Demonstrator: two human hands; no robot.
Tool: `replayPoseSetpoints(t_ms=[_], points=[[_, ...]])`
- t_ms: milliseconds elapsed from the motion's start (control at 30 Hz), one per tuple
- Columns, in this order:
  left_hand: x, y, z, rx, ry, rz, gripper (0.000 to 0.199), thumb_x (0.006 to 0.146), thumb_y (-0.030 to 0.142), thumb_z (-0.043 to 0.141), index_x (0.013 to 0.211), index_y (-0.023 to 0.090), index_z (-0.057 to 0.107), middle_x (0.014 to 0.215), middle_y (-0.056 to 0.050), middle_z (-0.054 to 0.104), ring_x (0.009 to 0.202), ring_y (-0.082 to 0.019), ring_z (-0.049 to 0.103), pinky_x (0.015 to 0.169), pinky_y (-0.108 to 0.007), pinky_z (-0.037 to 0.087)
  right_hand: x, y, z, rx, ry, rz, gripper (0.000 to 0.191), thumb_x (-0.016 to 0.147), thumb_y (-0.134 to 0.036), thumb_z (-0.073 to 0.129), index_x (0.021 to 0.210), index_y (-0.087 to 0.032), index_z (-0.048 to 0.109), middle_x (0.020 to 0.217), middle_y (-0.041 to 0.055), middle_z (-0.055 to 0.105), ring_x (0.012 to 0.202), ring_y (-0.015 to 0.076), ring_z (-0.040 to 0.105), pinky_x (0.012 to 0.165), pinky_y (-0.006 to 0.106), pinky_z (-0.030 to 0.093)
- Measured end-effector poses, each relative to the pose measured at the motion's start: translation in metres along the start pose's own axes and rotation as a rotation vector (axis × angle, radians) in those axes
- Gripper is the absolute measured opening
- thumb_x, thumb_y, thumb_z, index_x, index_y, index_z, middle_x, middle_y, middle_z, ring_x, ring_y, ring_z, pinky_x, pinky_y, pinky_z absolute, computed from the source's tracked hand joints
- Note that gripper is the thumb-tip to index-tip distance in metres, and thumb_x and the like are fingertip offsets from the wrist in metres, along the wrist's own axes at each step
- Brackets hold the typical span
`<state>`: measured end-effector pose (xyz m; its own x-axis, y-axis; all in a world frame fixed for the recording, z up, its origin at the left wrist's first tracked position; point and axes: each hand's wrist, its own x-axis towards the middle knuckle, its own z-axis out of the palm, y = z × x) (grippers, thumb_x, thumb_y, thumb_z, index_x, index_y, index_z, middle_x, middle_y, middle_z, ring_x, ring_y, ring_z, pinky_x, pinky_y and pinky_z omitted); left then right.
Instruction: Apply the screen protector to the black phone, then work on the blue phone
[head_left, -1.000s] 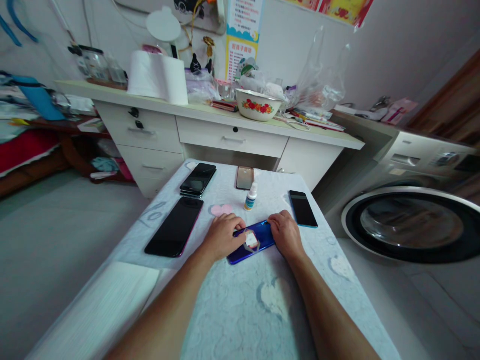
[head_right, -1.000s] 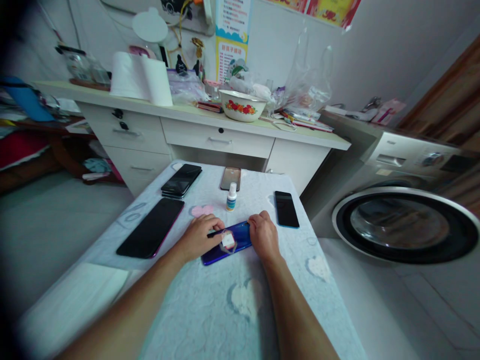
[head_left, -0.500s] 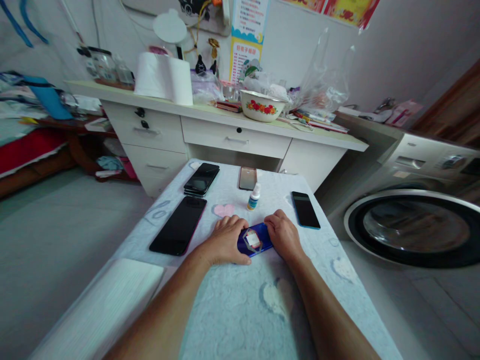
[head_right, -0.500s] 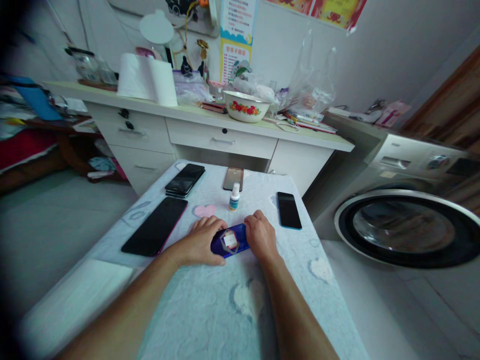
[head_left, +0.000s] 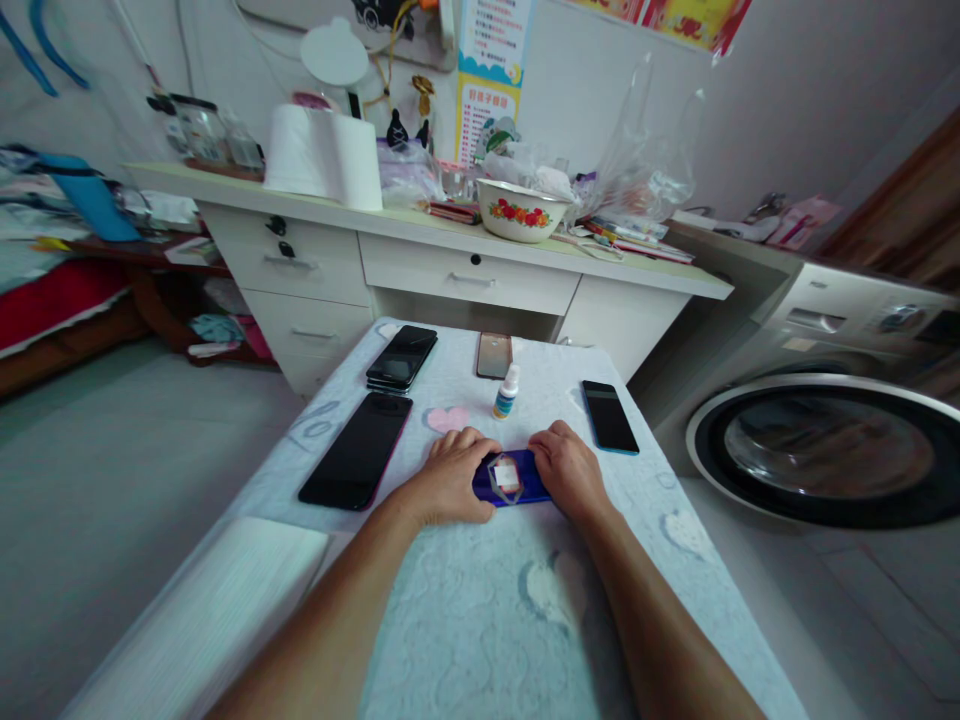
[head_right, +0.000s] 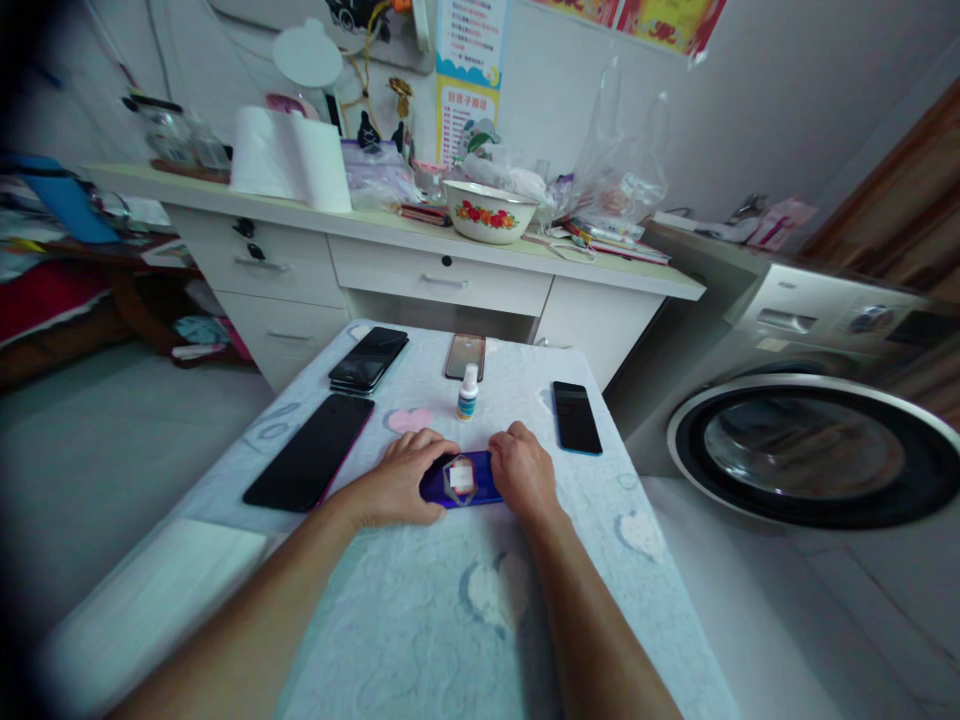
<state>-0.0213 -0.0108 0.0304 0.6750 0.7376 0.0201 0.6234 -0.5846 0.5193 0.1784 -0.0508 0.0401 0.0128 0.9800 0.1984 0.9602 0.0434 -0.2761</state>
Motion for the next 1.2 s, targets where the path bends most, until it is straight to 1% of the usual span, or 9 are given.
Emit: replayPoseSetpoints(t_ms=[133,233,300,367,433,500,633,1000,1200], points=[[0.000,0.000,-0.001,-0.030,0.018,-0.014,0.068,0.056,0.037,0.073,0.120,0.030,0.051,0.120,-0.004,0.049,0.114,-0.027,0.045,0.099,-0.041,0.037,-0.001,0.011,-0.002,-0.004,0.027,0.047,0.021,0.091,-0.021,0.047,0.090,-0.020,0.068,0.089,0.0056,0.058,0.087,0.0160,0.057,0.075,0.025,0.038],[0.003,0.000,0.000,-0.099,0.081,-0.030,0.053,0.066,0.043,0.067,0.115,0.025,0.055,0.116,-0.006,0.054,0.113,-0.027,0.047,0.098,-0.041,0.038,-0.003,0.018,-0.004,-0.015,0.034,0.092,0.021,0.089,-0.020,0.047,0.088,-0.019,0.068,0.090,0.0054,0.058,0.084,0.0154,0.057,0.074,0.024,0.037],[0.007,-0.003,0.002,-0.155,0.184,-0.044,0.034,0.078,0.036,0.056,0.107,0.020,0.058,0.106,-0.006,0.060,0.105,-0.023,0.053,0.095,-0.038,0.041,-0.004,0.020,-0.005,-0.022,0.037,0.114,0.021,0.089,-0.020,0.048,0.088,-0.019,0.069,0.090,0.0053,0.058,0.084,0.0153,0.056,0.074,0.024,0.037],[0.011,-0.008,0.006,-0.173,0.277,-0.064,0.022,0.084,0.027,0.046,0.098,0.018,0.060,0.095,-0.006,0.064,0.095,-0.020,0.057,0.090,-0.036,0.043,-0.005,0.021,-0.005,-0.021,0.041,0.116,0.020,0.088,-0.020,0.048,0.088,-0.019,0.068,0.090,0.0050,0.058,0.084,0.0151,0.056,0.075,0.024,0.037],[0.016,-0.013,0.011,-0.163,0.344,-0.067,0.022,0.086,0.021,0.040,0.092,0.018,0.061,0.097,-0.006,0.066,0.096,-0.020,0.058,0.089,-0.035,0.044,-0.006,0.020,-0.005,-0.010,0.042,0.101,0.021,0.089,-0.020,0.047,0.088,-0.019,0.068,0.089,0.0048,0.058,0.085,0.0150,0.056,0.076,0.023,0.037],[0.019,-0.017,0.015,-0.150,0.376,-0.074,0.023,0.085,0.018,0.039,0.091,0.018,0.061,0.098,-0.005,0.068,0.097,-0.020,0.059,0.089,-0.034,0.045,-0.007,0.018,-0.005,0.001,0.034,0.086,0.022,0.090,-0.020,0.046,0.088,-0.019,0.068,0.089,0.0047,0.058,0.085,0.0147,0.056,0.076,0.023,0.037],[0.020,-0.020,0.017,-0.126,0.384,-0.083,0.022,0.083,0.014,0.041,0.088,0.019,0.062,0.096,-0.005,0.069,0.094,-0.019,0.061,0.085,-0.032,0.046,-0.008,0.016,-0.005,0.021,0.019,0.070,0.021,0.091,-0.020,0.046,0.090,-0.019,0.068,0.090,0.0049,0.058,0.085,0.0143,0.057,0.077,0.023,0.038],[0.021,-0.017,0.016,-0.067,0.370,-0.072,0.018,0.079,0.012,0.045,0.082,0.019,0.062,0.088,-0.004,0.067,0.088,-0.018,0.060,0.080,-0.030,0.044,-0.010,0.003,-0.005,0.087,-0.023,-0.028,0.021,0.088,-0.015,0.048,0.092,-0.019,0.068,0.090,0.0039,0.059,0.087,0.0140,0.056,0.078,0.022,0.039],[0.021,-0.017,0.017,-0.051,0.370,-0.071,0.018,0.079,0.012,0.045,0.082,0.019,0.062,0.088,-0.004,0.067,0.087,-0.018,0.060,0.079,-0.030,0.044,-0.011,0.004,-0.004,0.063,-0.055,-0.081,0.016,0.082,-0.014,0.052,0.085,-0.019,0.067,0.085,0.0023,0.058,0.075,0.0126,0.054,0.068,0.023,0.037]])
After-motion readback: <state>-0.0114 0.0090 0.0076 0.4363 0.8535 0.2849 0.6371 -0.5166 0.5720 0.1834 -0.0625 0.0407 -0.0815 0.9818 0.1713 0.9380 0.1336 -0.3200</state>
